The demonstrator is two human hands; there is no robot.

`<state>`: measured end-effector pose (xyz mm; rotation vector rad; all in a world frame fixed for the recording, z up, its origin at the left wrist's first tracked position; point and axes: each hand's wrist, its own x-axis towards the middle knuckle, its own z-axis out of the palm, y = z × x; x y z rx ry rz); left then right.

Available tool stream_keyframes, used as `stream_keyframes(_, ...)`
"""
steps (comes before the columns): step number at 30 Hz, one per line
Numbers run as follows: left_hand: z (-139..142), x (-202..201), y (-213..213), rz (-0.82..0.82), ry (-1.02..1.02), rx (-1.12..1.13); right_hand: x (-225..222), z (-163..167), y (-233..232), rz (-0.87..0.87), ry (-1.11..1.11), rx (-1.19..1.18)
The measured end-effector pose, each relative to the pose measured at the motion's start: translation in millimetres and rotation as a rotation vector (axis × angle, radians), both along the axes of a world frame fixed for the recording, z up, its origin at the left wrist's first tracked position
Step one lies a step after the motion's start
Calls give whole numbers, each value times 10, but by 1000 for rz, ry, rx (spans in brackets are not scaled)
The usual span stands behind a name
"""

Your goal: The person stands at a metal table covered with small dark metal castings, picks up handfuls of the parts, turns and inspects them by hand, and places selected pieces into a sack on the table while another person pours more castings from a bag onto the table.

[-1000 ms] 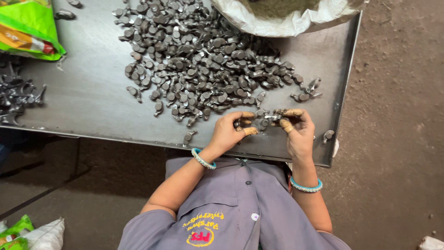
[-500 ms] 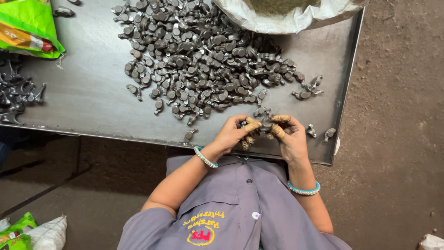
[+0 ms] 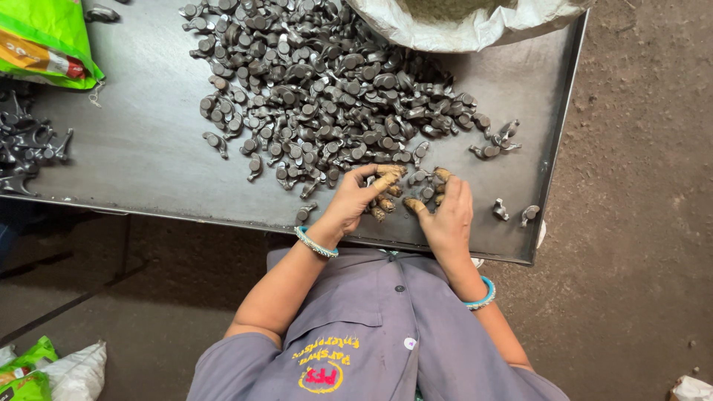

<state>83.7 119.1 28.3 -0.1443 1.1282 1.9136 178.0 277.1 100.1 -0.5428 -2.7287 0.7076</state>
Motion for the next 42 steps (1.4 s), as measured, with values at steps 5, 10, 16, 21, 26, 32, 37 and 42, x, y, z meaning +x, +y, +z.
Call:
stream_keyframes(5,83,21,35,-71,96,-82,123,-272,158,-103,-12,-244)
stream_keyframes(10,33,123,109,-112,161,-76,240,-502,565,-97,132,-1042)
stream_keyframes(16,-47,203,179,-175,110,-30,418,-494,685,-133,131,-1472)
stream_keyframes(21,-111,244,200,-155,-42,25,363,-284,493,-25,79,-1476)
stream_keyframes(26,-193,241,96,-70,-310,321,179,-68,244,133,158,-945)
stream_keyframes(32,-232,97,-84,9,-235,297,-138,-29,140,-63,-31,-116)
stream_keyframes(37,-184,44,-102,31,-237,264,-169,-209,70,-25,-5,35)
stream_keyframes(42,-144,60,-77,10,-253,257,-34,-459,302,-17,84,-150)
